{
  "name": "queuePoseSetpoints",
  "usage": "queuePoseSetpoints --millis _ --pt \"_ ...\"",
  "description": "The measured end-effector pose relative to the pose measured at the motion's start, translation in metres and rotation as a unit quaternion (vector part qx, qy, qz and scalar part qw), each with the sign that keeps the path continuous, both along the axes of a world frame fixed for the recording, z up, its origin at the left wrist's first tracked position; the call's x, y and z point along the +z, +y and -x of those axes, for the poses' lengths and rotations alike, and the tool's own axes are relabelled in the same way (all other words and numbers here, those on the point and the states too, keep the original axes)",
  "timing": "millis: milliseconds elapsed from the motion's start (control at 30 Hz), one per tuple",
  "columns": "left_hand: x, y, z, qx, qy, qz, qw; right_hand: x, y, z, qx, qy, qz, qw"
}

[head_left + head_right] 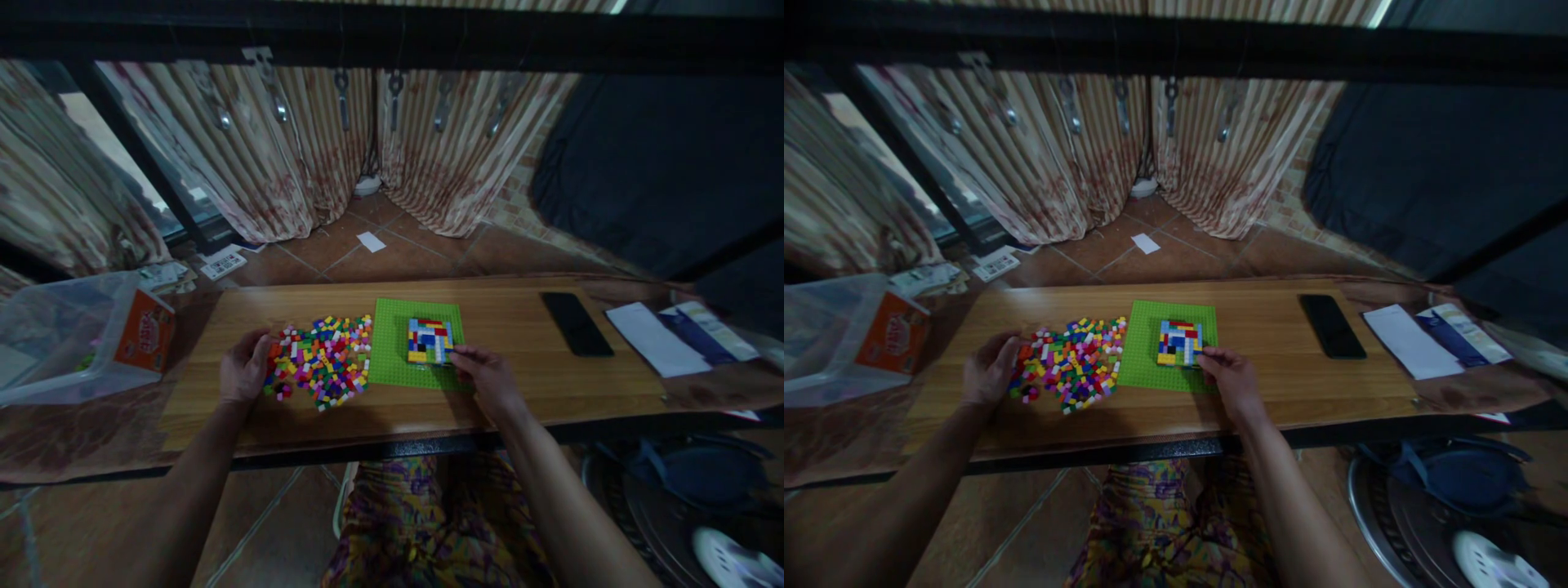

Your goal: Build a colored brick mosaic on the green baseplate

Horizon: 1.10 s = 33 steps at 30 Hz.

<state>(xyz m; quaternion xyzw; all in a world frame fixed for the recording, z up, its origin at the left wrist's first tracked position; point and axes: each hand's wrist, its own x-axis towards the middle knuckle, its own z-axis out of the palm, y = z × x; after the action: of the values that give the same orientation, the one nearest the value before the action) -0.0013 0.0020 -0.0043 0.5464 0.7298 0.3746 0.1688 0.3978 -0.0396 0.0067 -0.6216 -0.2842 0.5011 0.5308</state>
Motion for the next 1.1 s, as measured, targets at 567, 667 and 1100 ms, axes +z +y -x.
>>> queuePoseSetpoints --millis 567,667,1100 --pt "0.0 0.0 -0.001 0.005 -0.005 -0.006 1.0 0.001 0.004 0.001 0.037 0.003 0.014 0.999" --pt "0.0 0.0 -0.002 0.008 -0.021 -0.01 1.0 -0.001 -0.003 -0.005 0.002 -0.019 -0.014 1.0" --pt "0.005 -0.001 -0.002 -0.003 -0.007 -0.016 1.0 0.003 0.001 0.044 0.176 -0.55 -0.242 0.78"
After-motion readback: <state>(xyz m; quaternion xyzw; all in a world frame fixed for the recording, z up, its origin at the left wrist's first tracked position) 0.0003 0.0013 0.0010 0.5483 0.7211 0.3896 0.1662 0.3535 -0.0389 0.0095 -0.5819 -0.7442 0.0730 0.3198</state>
